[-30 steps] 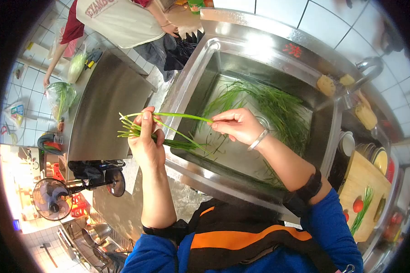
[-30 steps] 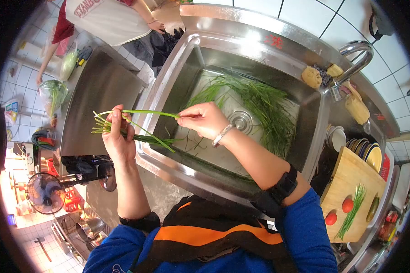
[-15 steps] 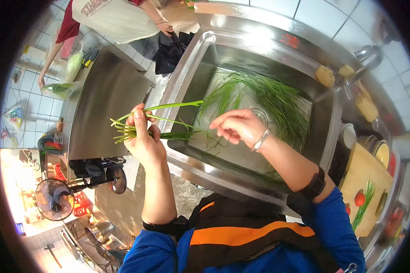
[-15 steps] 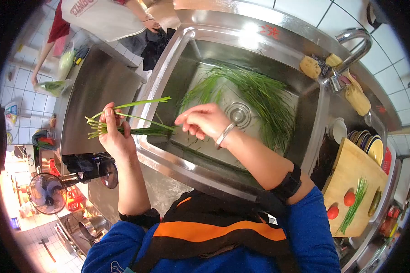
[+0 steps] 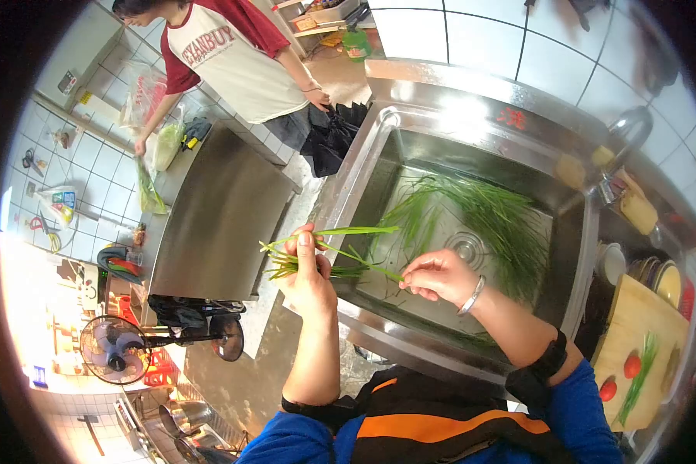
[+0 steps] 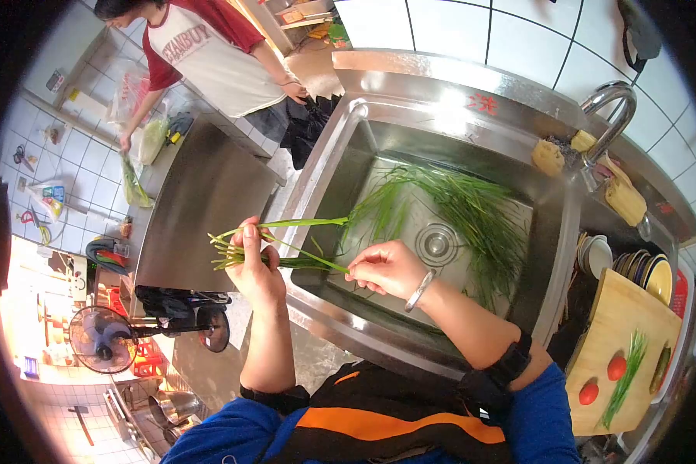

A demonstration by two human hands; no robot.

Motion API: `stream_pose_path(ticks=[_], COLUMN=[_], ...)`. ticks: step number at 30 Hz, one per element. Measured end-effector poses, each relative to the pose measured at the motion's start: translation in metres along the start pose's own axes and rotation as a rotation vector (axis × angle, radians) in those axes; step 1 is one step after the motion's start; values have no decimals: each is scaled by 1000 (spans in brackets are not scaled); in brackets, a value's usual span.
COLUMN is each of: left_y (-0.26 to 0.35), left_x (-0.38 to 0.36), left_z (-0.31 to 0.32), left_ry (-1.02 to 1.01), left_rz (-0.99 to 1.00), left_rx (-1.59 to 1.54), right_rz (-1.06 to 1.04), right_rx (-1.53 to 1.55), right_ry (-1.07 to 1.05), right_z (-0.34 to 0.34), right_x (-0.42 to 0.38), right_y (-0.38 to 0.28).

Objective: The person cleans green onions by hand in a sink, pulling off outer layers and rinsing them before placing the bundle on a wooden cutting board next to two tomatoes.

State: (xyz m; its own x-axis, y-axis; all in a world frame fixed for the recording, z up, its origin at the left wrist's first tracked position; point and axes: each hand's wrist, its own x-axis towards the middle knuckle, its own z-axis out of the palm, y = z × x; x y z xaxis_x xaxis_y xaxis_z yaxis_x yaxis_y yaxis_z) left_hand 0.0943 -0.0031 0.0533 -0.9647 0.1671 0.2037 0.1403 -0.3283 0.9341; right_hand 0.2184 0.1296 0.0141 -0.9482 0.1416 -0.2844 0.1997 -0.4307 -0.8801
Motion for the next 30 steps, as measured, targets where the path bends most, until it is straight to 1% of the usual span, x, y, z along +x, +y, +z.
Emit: stream_pose_path(ticks=[2, 3, 4, 5, 7, 8, 9, 10, 11, 12, 13, 14, 15, 17, 18, 19, 21, 22, 23, 24, 25, 26, 28, 29, 30], left_y=[-4, -7, -8, -8, -1, 2, 2, 0, 0, -2, -7, -9, -11, -14, -11, -8, -8, -10, -14, -17, -21, -28, -40, -48, -50], left_x=[-4, -6, -9, -7, 0, 0, 6, 8, 11, 14, 17, 18, 18, 20, 17, 15, 11, 9, 7, 5, 1, -1, -6, -9, -13], left_z=[-1, -2, 0, -1, -8, -10, -11, -17, -24, -29, -36, -48, -52, -61, -58, -59, -55, -46, -41, -40, -39, -35, -31, -31, -18], left_ry=[5, 7, 52, 102, 160, 151, 141, 81, 26, 38, 50, -13, -24, -51, -20, -53, 45, 104, 99, 66, 32, 34, 21, -141, -75], left_rz=[-12, -20, 6, 50, -27, -16, 16, 54, 50, 46, 42, -3, -18, -68, -147, -210, -338, -374, -369, -430, -494, -506, -583, -601, -652], left_rx=[21, 44, 38, 16, 46, 40, 24, -12, -40, -75, -106, -196, -192, -248, -276, -302, -297, -246, -240, -289, -339, -314, -254, -148, -51], right_rz=[17, 23, 28, 40, 42, 58, 74, -46, -168, -159, -139, -110, -99, 457, 425, 391, 262, 398, 520, 517, 518, 515, 249, 99, 205], right_rx=[-13, 25, 63, 64, 198, 152, 143, -413, -964, -966, -1402, -1827, -1820, -1578, -1458, -1332, -1065, -781, -487, -477, -339, -207, -321, -844, -1018], right_ry=[27, 144, 264, 281, 486, 457, 480, 450, 381, 382, 209, 3, -3, -285, -94, 92, 414, 498, 570, 568, 636, 704, 531, 352, 47], right_z=[-1, -1, -1, -1, -7, -14, -25, -37, -47, -65, -87, -97, -100, -112, -112, -115, -142, -152, -160, -165, -169, -178, -164, -168, -161], right_x=[1, 2, 4, 7, 11, 13, 12, 11, 11, 5, -5, -13, -10, 16, 33, 52, 90, 110, 127, 139, 152, 164, 154, 160, 149], right_y=[5, 6, 7, 11, 28, 43, 64, 88, 112, 140, 170, 186, 185, 164, 138, 115, 113, 109, 109, 122, 138, 150, 166, 198, 186])
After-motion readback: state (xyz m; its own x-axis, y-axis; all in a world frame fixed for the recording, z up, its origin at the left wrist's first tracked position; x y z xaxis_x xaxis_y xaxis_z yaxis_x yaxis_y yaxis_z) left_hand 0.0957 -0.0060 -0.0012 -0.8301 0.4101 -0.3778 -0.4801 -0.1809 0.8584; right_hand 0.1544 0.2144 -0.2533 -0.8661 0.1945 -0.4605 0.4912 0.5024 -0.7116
